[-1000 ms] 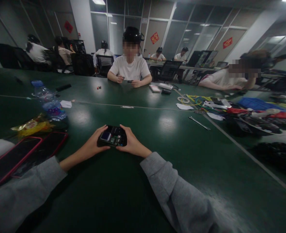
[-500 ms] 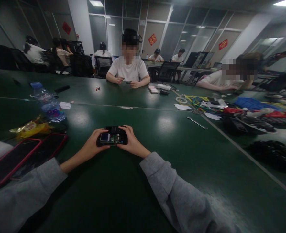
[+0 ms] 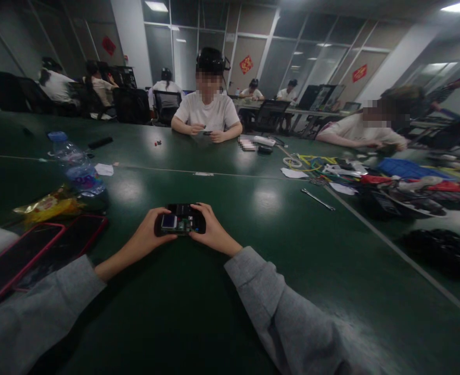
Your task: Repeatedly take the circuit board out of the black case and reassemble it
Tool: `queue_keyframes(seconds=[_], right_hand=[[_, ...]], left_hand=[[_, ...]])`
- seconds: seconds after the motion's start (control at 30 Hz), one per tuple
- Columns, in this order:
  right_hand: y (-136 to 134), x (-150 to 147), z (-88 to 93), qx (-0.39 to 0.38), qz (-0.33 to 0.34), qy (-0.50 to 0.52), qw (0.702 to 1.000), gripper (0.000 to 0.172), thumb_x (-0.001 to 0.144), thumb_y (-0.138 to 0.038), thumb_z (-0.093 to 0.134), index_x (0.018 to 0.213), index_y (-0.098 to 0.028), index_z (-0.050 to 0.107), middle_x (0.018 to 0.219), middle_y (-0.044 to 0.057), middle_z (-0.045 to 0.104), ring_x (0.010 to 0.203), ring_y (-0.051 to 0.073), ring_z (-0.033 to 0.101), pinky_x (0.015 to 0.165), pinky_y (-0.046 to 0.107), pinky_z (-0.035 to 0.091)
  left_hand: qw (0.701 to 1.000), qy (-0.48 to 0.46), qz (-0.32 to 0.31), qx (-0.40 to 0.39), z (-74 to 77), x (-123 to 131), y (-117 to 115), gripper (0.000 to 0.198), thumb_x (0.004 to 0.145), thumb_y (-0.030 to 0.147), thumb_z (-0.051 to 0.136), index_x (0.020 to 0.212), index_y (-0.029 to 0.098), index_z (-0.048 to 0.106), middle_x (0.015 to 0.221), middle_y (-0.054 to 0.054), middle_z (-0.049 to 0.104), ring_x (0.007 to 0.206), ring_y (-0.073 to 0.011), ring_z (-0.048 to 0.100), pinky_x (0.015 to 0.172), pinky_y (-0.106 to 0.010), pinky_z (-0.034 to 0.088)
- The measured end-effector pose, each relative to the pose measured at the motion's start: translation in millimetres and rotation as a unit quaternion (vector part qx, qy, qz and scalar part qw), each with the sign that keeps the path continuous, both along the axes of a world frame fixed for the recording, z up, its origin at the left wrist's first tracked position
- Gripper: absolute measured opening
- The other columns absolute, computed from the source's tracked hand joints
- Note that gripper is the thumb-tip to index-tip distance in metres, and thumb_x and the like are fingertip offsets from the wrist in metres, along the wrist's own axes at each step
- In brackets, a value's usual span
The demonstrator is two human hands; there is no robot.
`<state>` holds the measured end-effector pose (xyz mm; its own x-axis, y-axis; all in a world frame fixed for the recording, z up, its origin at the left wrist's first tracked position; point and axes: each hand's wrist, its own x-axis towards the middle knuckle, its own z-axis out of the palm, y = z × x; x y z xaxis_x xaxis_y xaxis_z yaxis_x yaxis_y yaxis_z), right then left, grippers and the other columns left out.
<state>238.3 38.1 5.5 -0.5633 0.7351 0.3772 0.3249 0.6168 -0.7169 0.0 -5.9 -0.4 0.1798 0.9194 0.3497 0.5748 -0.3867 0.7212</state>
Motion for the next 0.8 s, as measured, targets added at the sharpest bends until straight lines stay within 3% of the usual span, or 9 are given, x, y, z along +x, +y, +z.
queue_keyframes(seconds=[0.33,0.8], right_hand=[[-2.5,-0.3,5.0,-0.019,0.003,-0.009,1.0,0.072,0.075,-0.016,0.067,0.139,-0.027,0.035,0.142,0.011,0.033,0.14,0.029,0.029,0.116,0.053,0.026],[-2.5,-0.4,5.3,-0.013,0.004,-0.003,1.0,0.069,0.076,-0.017,0.067,0.138,-0.026,0.037,0.14,0.011,0.035,0.138,0.028,0.032,0.115,0.052,0.03]], left_hand=[[1.0,0.013,-0.004,-0.002,4.6,0.1,-2.7,0.059,0.075,0.032,0.074,0.126,0.025,0.044,0.13,-0.01,0.046,0.122,-0.029,0.048,0.102,-0.053,0.043],[0.999,0.033,0.0,0.001,-0.3,-2.4,0.4,0.056,0.076,0.037,0.073,0.123,0.025,0.047,0.13,-0.009,0.046,0.123,-0.0277,0.047,0.103,-0.05,0.042]])
